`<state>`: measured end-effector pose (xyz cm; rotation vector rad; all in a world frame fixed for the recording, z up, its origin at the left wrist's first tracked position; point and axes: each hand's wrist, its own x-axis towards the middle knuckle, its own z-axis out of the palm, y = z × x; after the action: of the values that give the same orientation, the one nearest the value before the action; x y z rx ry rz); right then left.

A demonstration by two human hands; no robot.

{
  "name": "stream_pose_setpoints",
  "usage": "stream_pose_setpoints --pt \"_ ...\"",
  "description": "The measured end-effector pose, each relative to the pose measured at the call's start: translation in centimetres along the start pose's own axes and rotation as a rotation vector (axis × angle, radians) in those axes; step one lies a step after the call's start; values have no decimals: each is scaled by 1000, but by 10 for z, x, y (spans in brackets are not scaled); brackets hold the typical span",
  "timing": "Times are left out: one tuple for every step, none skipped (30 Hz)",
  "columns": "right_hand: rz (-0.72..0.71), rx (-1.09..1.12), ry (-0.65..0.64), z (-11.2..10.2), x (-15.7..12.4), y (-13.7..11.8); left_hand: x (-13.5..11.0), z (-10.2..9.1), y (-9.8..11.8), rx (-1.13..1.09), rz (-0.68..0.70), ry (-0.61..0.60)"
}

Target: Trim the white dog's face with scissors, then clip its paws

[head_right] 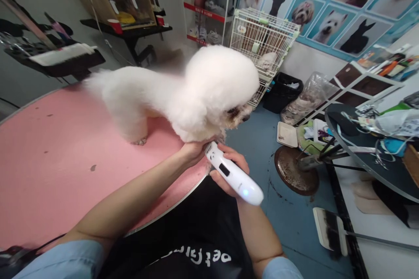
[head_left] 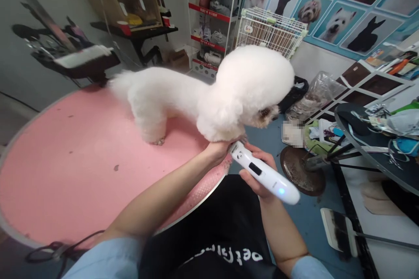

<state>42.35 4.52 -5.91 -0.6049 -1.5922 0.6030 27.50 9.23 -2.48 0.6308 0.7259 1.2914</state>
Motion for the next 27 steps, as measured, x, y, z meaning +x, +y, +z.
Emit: stream_pose_setpoints --pt "30 56 55 1 -1 -1 1 -1 -1 11 -12 9" --pt "61 109 155 2 -2 -2 2 -2 -3 19 -32 20" --pt "95 151 276 4 -3 -3 3 -3 -4 18 -53 36" --pt "133 182 387 6 -4 -4 4 -4 -5 12 -69 50" --pt "176 207 466 9 -4 -5 5 -4 -6 5 -76 56" --pt "225 227 505 11 -4 -5 5 -4 -7 -4 -75 55" --pt "275 243 516 13 -4 -4 6 -4 -8 -9 -66 49" --pt "315 256 517 15 -4 -3 6 -4 -8 -14 -53 43" --pt "340 266 518 16 -3 -2 6 -5 -9 -19 -42 35" --pt "354 276 523 17 -3 -1 6 -5 -9 -25 -33 30" --pt "360 289 530 19 -2 0 6 -5 -9 -31 -27 28" --pt "363 302 537 20 -3 1 6 -5 -10 -35 -23 22" --pt "365 314 542 20 -3 2 7 -5 -10 -37 -21 16" --pt "368 326 547 21 -3 3 7 -5 -10 -38 -22 13" --pt "375 340 551 22 -4 4 7 -5 -10 -38 -25 16" --pt "383 361 558 23 -5 5 7 -5 -10 -38 -27 24" --pt "395 389 566 23 -5 5 7 -5 -9 -41 -28 32" --pt "412 423 578 24 -6 5 6 -5 -9 -43 -25 33" --pt "434 459 591 24 -6 6 6 -5 -8 -44 -21 26" --pt "459 486 606 24 -6 6 6 -5 -8 -44 -17 13" --pt "483 499 617 25 -6 7 5 -5 -7 -45 -15 4" --pt "501 500 622 25 -6 7 5 -6 -7 -48 -20 2" --pt "513 494 623 26 -6 8 5 -6 -7 -54 -26 7" --pt "516 486 626 27 -5 9 4 -6 -7 -58 -34 12" --pt "508 481 630 28 -5 10 4 -6 -8 -61 -35 16" --pt "489 477 635 29 -5 11 4 -5 -8 -62 -31 13" --pt "456 468 641 31 -6 11 4 -5 -8 -61 -24 6"
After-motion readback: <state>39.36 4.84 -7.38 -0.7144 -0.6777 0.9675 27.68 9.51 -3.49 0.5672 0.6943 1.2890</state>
